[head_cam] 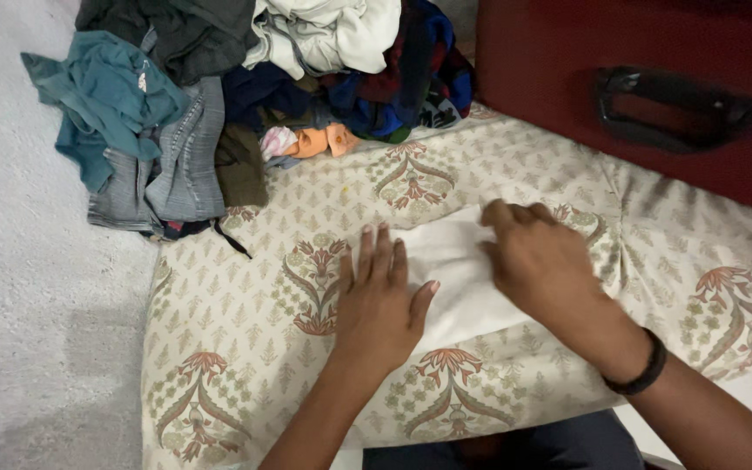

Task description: The person unfolds a white t-shirt with a colorful graphic print on a patterned bedsheet. They smooth out the fabric, fold the sleeves inward, and then fold the shirt into a compact rectangle. Finally, the person places the folded t-shirt into an open red suitcase.

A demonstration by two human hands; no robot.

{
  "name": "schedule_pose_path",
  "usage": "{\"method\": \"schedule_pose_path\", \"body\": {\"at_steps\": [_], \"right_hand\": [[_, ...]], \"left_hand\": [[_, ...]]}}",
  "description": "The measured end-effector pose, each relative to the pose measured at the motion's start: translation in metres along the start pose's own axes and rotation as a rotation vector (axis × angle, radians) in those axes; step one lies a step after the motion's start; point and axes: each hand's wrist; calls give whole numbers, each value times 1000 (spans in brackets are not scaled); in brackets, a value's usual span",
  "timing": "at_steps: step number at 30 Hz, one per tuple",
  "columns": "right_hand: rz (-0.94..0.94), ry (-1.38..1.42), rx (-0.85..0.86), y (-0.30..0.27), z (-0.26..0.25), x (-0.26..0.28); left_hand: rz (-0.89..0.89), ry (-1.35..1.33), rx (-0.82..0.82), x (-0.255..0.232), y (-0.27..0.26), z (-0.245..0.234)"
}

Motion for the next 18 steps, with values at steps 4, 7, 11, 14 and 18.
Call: {"method": "schedule_pose_path", "body": {"at_steps": [4, 7, 11, 14, 18], "right_hand": [[-476, 51, -81, 15, 39, -4], [-353, 35, 137, 14, 64, -16], [-331, 22, 138, 8, 74, -24], [-321, 9, 147, 11, 71, -24], [-339, -3, 127, 7, 70, -22]], "left_hand": [[49, 15, 44, -10, 10, 13], [47, -8, 102, -11, 8, 11], [57, -56, 109, -6, 6, 10], [-7, -103, 30, 5, 17, 15], [-326, -175, -61, 26, 30, 15]]}}
Point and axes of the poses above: each hand's wrist, its own y-axis towards the middle knuckle, its own z-axis out of the palm, x = y × z, and after that the axes turned 10 degrees about y, right-handed
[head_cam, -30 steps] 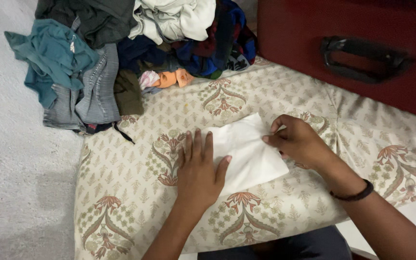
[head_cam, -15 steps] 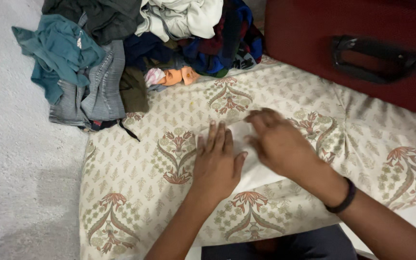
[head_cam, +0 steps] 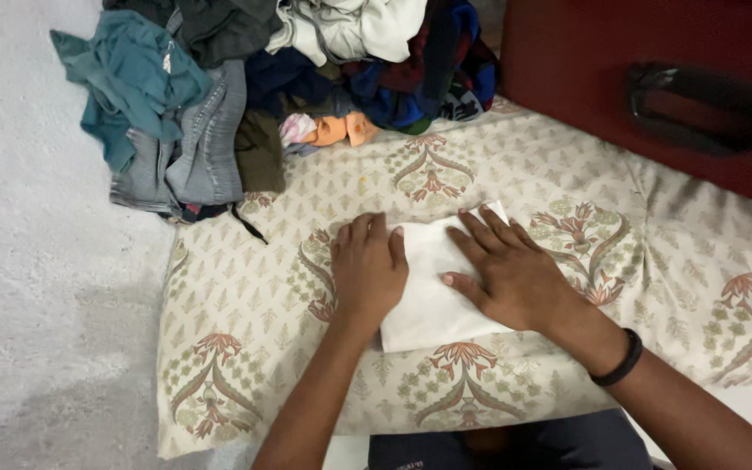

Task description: The person unfolds a white t-shirt with a colorful graphic print on a patterned bedsheet. They smooth out the fabric, fold the sleeves inward, and then fold the shirt into a compact rectangle. Finally, the person places the folded t-shirt into an open red suitcase.

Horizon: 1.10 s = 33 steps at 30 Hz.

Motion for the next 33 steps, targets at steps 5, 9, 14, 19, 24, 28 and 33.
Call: {"method": "schedule_pose_path", "body": {"at_steps": [5, 9, 14, 19, 24, 28, 33], "right_hand": [[-11, -19, -24, 2, -1, 1], [22, -23, -9, 0, -1, 3], [29, -18, 7, 1, -2, 3], [21, -38, 12, 0, -2, 2], [23, -25, 13, 0, -2, 1], [35, 26, 34, 2, -4, 3], [36, 50, -10, 4, -3, 0]], "left_hand": [[12, -11, 95, 1, 8, -9], [-137, -130, 202, 3, 15, -14], [-38, 170, 142, 1, 12, -18], [101, 280, 57, -8, 10, -17], [230, 211, 58, -10, -13, -1], [179, 138, 132, -4, -21, 3], [176, 101, 126, -1, -21, 5]]}}
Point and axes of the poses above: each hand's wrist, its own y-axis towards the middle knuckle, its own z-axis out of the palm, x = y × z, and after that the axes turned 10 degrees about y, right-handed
